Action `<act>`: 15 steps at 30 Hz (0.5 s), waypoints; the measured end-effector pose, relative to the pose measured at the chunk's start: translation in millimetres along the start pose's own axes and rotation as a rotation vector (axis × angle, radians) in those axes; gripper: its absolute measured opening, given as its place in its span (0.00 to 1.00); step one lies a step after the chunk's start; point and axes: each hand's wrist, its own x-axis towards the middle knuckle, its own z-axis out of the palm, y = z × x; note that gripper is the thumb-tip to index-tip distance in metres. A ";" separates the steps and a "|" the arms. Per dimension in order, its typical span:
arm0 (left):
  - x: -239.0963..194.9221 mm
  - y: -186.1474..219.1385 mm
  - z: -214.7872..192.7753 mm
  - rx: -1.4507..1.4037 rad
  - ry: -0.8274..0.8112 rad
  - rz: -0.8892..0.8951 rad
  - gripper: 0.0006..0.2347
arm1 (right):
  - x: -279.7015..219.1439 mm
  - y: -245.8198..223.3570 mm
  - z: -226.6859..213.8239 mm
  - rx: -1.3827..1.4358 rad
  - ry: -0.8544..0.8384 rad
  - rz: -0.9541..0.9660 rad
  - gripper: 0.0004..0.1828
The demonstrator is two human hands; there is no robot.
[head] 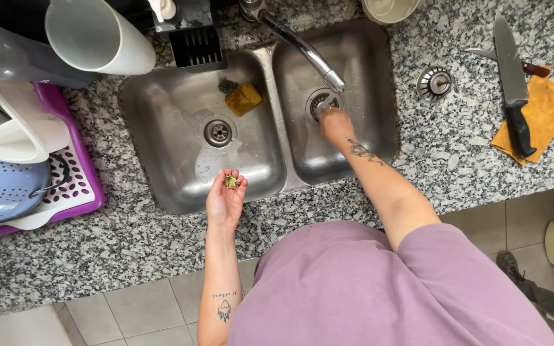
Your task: The person rinses a blue colander under running water and places it in a dish rack. They then remove the sink strainer, clear out food scraps by hand, rinse the strainer, and clean the sink basin with a sponge. Finally, they discard the collected food scraps into a trash bin.
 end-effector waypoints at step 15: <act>-20.1 0.5 27.3 -0.001 0.011 0.024 0.05 | 170.2 -48.1 -253.8 0.047 0.265 -0.236 0.34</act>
